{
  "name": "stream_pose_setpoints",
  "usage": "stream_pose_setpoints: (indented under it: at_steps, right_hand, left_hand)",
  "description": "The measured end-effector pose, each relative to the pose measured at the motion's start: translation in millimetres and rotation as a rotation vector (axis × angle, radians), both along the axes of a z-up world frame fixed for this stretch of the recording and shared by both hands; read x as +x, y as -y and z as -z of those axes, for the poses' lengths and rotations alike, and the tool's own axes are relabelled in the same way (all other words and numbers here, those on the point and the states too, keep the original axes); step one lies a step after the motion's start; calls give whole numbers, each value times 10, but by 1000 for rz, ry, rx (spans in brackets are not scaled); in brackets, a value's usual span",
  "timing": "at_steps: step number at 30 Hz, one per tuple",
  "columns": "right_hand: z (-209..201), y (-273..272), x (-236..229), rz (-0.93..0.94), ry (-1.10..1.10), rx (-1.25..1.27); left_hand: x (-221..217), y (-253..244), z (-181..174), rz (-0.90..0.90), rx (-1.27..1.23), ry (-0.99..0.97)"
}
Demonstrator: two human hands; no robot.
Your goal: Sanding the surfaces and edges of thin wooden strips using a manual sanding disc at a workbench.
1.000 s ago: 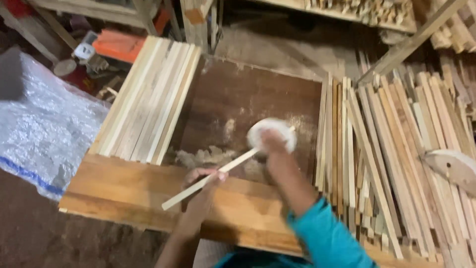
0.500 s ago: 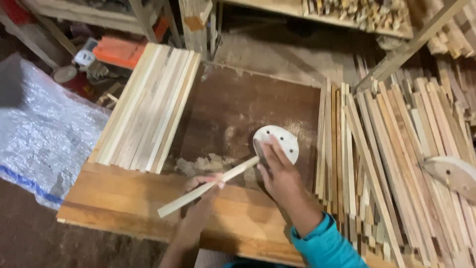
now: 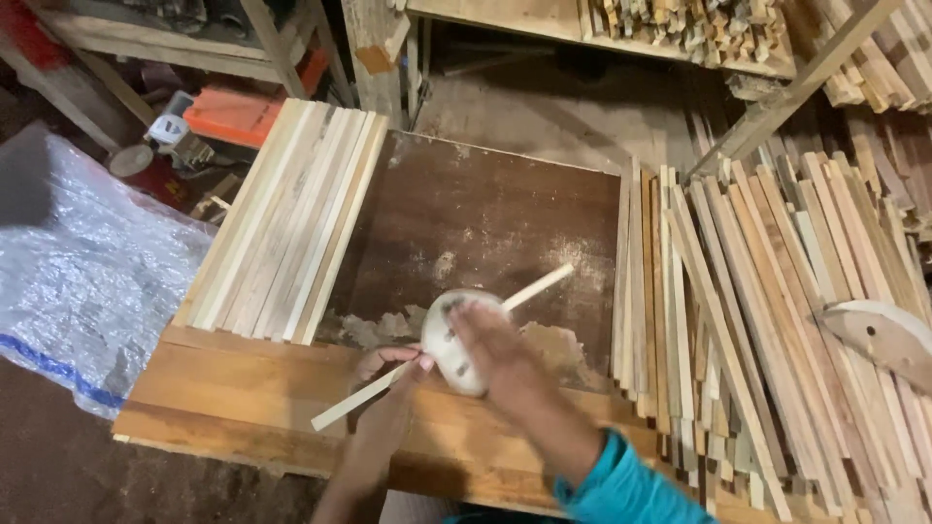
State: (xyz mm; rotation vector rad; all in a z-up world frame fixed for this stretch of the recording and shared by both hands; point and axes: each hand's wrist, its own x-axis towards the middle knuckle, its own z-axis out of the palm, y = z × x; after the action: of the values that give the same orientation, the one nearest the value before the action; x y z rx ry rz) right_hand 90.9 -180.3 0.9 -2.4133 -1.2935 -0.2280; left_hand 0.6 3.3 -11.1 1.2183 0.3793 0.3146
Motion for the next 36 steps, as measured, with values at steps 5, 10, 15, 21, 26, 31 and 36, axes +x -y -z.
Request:
stream_pose_setpoints:
  at_steps: [5,10,15,21,26,31,36]
  right_hand:
    - [709,796,941,384,26,-139]
    - [-569,-148,-106,568,-768,114]
    - [-589,-118,556,795,-1122,411]
    - [-1797,-306,-199,1033,-1297,510]
    - [1225,6,821,70,-141,182]
    - [-231,292,844,555,-431,-391]
    - [-1577,-361,-244,621,-1099,-167]
  left_hand:
    - [-39,88,-15,-60,90,-32]
    - [103,-123,568,-23,60,82]
    - [-114,56,-105,-15,138,-104]
    - [-57,42,-28,-56,120,-29]
    - [-53,13,177,-64,179,49]
    - [-29,59,283,-99,192,228]
    - [26,-4,315,-14,73,54]
